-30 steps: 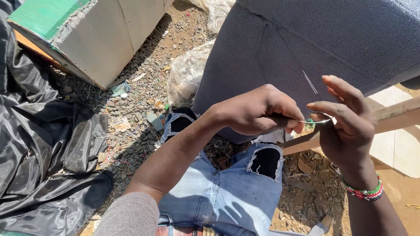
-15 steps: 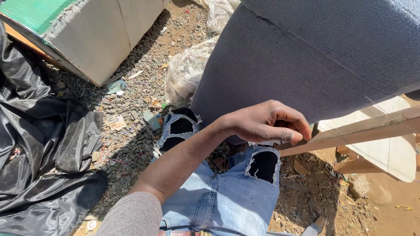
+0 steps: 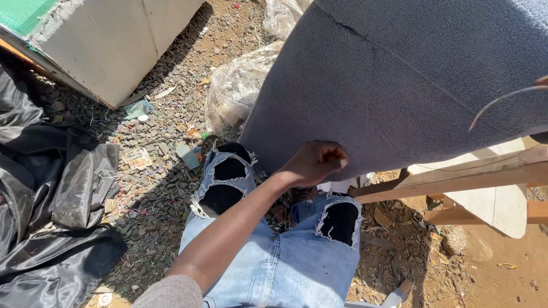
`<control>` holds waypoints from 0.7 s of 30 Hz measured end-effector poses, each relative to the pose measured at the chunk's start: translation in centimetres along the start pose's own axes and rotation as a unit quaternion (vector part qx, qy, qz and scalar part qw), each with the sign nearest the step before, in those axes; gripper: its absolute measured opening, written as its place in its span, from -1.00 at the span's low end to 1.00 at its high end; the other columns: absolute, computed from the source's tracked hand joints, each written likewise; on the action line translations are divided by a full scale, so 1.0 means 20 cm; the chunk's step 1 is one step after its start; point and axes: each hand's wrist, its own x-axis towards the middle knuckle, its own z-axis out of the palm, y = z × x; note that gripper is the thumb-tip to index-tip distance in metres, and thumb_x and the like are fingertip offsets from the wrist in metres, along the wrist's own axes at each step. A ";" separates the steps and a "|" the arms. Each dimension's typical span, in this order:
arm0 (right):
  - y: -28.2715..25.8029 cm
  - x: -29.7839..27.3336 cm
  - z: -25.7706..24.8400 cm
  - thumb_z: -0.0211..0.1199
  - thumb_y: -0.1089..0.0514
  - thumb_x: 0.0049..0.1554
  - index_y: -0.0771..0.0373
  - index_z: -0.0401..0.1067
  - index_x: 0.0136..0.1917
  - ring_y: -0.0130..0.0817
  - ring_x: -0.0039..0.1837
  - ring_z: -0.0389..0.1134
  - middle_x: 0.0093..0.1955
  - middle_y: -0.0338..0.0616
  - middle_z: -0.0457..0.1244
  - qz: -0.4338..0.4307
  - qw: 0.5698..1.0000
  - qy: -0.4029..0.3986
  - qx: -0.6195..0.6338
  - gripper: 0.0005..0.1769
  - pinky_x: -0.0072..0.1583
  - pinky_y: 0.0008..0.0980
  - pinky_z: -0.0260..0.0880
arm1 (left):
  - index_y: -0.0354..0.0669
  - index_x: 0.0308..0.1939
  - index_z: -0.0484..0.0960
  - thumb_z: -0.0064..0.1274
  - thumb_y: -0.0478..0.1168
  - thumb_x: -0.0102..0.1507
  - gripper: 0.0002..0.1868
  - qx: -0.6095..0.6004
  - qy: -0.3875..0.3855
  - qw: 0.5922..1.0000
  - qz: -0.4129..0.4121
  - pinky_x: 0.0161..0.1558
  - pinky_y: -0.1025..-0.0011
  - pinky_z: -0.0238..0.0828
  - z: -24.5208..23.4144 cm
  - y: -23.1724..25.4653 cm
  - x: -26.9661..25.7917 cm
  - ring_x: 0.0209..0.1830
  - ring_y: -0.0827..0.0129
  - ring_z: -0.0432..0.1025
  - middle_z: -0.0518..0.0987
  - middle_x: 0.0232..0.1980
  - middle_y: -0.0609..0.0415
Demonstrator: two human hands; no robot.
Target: Hand-sewing grey upholstery fabric onto a furniture frame using a curved needle and thread
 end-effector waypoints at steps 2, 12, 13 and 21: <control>0.03 0.28 0.05 0.12 0.34 0.66 0.62 0.49 0.29 -0.03 -0.08 0.16 -0.05 0.20 0.20 -0.014 0.999 -0.017 -0.044 -0.77 0.11 -0.02 0.14 | -0.07 -0.07 0.76 0.11 -0.18 0.43 -0.86 0.041 0.025 0.998 -0.046 -0.13 0.24 0.50 0.03 -0.35 -0.11 -0.17 0.30 0.60 0.74 -0.20 0.05; 0.02 1.07 0.44 -0.11 0.44 0.49 0.17 -0.02 -0.18 -0.52 -0.32 -0.27 -0.32 -0.31 -0.21 -0.058 0.969 -0.233 0.053 -0.59 -0.25 -0.36 -0.27 | 0.14 -0.12 0.71 0.03 -0.06 0.41 -0.84 0.202 0.057 0.971 -0.112 -0.20 0.19 0.56 0.01 -0.89 -0.23 -0.23 0.36 0.63 0.74 -0.17 0.29; 0.00 1.08 0.43 -0.11 0.44 0.49 0.17 -0.02 -0.18 -0.52 -0.32 -0.27 -0.32 -0.31 -0.21 -0.055 0.969 -0.235 0.055 -0.59 -0.25 -0.36 -0.27 | 0.14 -0.12 0.71 0.03 -0.06 0.41 -0.84 0.199 0.055 0.972 -0.115 -0.20 0.19 0.56 0.00 -0.87 -0.23 -0.23 0.36 0.63 0.74 -0.17 0.29; -0.01 1.10 0.45 -0.15 0.33 0.54 0.18 -0.04 -0.29 -0.44 -0.48 -0.17 -0.51 -0.25 -0.15 -0.059 0.965 -0.250 0.059 -0.49 -0.29 -0.38 -0.15 | 0.20 -0.08 0.71 0.05 0.00 0.39 -0.84 0.215 0.052 0.961 -0.164 -0.16 0.14 0.55 -0.02 -0.86 -0.25 -0.16 0.35 0.65 0.75 -0.12 0.35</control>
